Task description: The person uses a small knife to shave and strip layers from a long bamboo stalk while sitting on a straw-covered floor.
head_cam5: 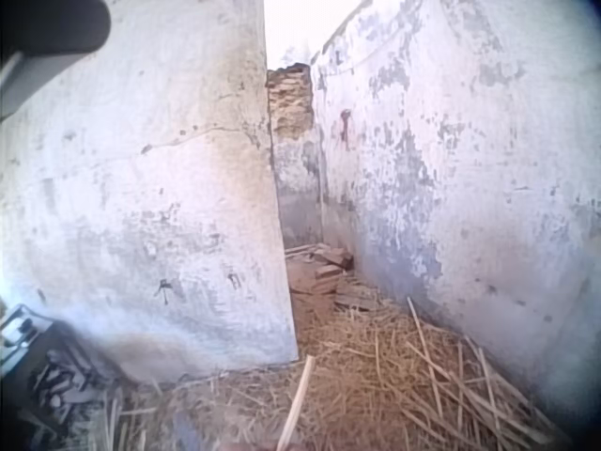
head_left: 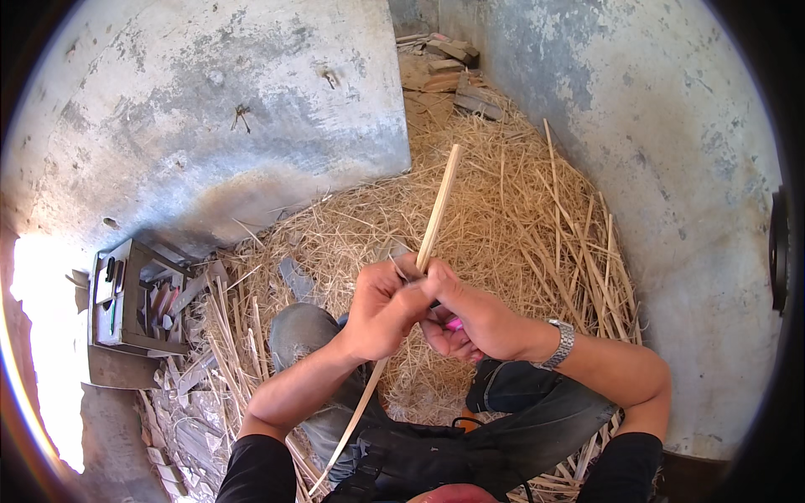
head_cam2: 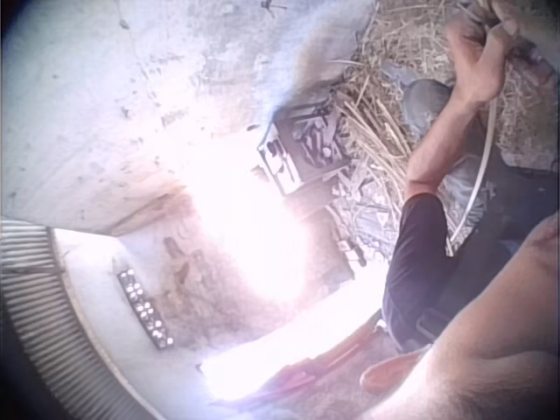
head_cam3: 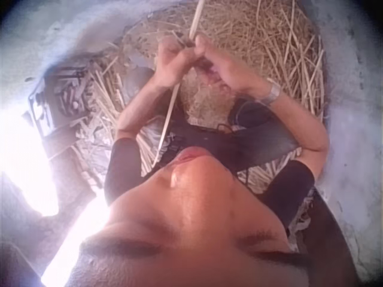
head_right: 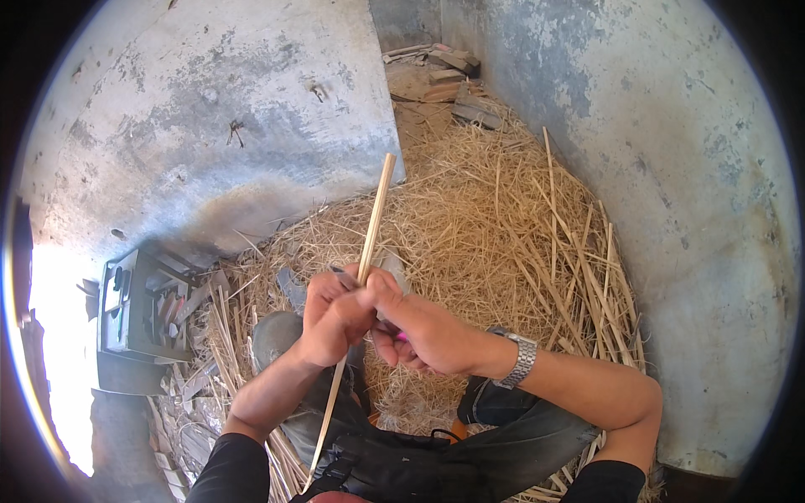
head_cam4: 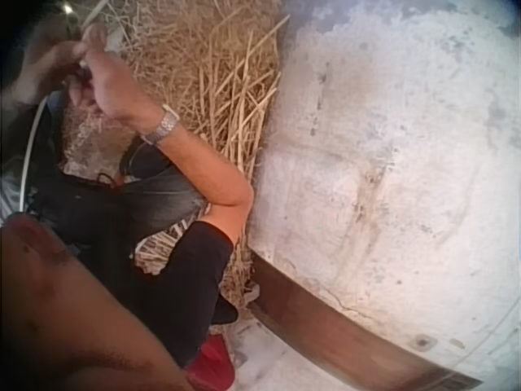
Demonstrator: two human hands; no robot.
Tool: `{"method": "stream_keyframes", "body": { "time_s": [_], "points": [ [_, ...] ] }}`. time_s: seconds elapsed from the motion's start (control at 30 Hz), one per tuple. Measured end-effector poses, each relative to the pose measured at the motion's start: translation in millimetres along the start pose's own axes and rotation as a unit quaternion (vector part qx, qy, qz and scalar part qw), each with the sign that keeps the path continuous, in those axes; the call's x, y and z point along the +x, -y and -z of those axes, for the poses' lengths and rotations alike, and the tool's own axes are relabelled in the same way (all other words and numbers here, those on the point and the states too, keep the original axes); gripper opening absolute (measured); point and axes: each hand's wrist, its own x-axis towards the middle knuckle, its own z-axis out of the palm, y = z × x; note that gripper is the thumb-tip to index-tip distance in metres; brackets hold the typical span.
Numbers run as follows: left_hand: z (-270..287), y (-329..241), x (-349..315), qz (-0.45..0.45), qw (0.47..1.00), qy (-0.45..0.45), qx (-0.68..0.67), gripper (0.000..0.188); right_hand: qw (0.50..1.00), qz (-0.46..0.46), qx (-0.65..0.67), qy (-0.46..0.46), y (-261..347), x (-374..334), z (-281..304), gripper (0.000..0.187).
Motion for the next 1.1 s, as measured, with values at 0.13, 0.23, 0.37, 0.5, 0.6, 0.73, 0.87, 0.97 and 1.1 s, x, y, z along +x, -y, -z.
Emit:
{"method": "stream_keyframes", "body": {
  "time_s": [0.13, 0.23, 0.37, 0.5, 0.6, 0.73, 0.87, 0.97, 1.1],
  "points": [
    [14.8, -7.8, -1.5, 0.002, 1.0, 0.027, 0.012, 0.039, 1.0, 0.026, 0.009, 0.002, 1.9, -0.6, -1.8, 0.064],
    [32.3, -2.7, 2.2, -0.037, 0.984, 0.152, 0.083, 0.031, 0.999, 0.02, 0.02, 0.019, -1.8, 1.0, 1.7, 0.065],
    [21.4, -3.0, 0.6, -0.032, 0.99, 0.129, 0.035, 0.033, 1.0, 0.013, 0.0, 0.016, -5.5, 3.0, 5.0, 0.072],
    [8.1, -5.7, -2.5, -0.011, 0.997, 0.047, 0.062, 0.039, 1.0, 0.009, -0.021, -0.004, -5.8, 3.7, 4.3, 0.078],
    [10.4, -8.0, -1.9, -0.018, 0.996, 0.062, 0.06, 0.039, 0.999, 0.006, -0.034, -0.004, -6.5, 3.9, 5.1, 0.079],
    [13.3, -8.4, -1.0, -0.022, 0.995, 0.077, 0.058, 0.038, 1.0, 0.002, -0.026, 0.001, -5.2, 2.9, 5.9, 0.08],
    [12.4, -5.4, -1.2, -0.031, 0.995, 0.076, 0.061, 0.039, 1.0, 0.007, -0.017, -0.002, -5.6, 3.4, 5.0, 0.079],
    [11.8, -4.9, -0.8, -0.026, 0.995, 0.074, 0.056, 0.039, 1.0, 0.01, -0.02, -0.004, -5.8, 2.9, 5.6, 0.078],
    [14.7, -5.7, -0.8, -0.026, 0.994, 0.087, 0.061, 0.039, 1.0, 0.007, -0.027, -0.014, -4.1, 2.9, 4.3, 0.079]
  ]
}}
